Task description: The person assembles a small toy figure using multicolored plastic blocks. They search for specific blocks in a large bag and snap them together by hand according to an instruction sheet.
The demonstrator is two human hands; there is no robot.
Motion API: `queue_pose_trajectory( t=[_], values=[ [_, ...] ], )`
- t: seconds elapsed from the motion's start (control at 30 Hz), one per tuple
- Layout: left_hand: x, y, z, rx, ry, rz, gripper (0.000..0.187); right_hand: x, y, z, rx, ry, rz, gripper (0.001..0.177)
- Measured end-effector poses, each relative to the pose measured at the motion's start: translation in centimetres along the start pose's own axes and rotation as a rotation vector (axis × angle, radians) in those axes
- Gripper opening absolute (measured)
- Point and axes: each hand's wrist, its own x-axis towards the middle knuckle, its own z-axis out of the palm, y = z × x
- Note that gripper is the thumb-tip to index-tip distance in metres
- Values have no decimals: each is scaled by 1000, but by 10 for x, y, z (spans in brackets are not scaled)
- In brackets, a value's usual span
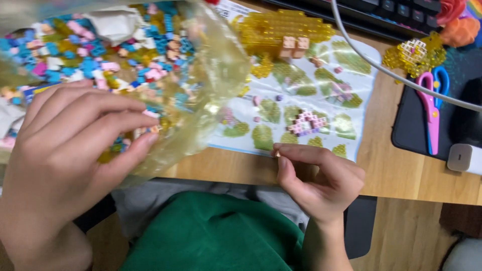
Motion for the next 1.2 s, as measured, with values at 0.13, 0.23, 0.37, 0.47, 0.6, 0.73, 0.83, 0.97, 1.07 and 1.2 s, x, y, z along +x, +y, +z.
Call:
queue_pose_trajectory(
  t=[0.13, 0.23, 0.37, 0.47, 0.6, 0.73, 0.83, 0.97, 1.07, 1.2],
  values=[
    [16, 31, 16, -81, 69, 17, 14, 2, 10, -11, -5, 39, 55, 8],
    [29, 55, 30, -148, 128, 59, 8, 4, 18, -15, 36, 35, 26, 11],
    [44, 72, 44, -131, 118, 10, 22, 8, 24, -18, 98, -24, -55, 6],
    [59, 75, 51, -17, 71, 113, 14, 12, 22, -22, 105, -51, -57, 5],
    [71, 75, 62, 111, 61, 97, 18, 16, 24, -24, 115, -115, -18, 11],
    [76, 76, 69, 160, 23, 94, 10, 14, 30, -25, 118, -146, 13, 12],
    [78, 75, 74, 169, 9, 104, 8, 12, 33, -24, 81, -147, 27, 15],
    [79, 75, 78, 110, 20, 84, 7, 14, 31, -26, 51, -140, 49, 17],
    [79, 75, 78, 68, 34, 79, 10, 11, 29, -24, 68, -116, 109, 21],
    [77, 71, 83, 36, 66, 103, 15, 5, 30, -22, 64, -79, 202, 34]
  ],
)
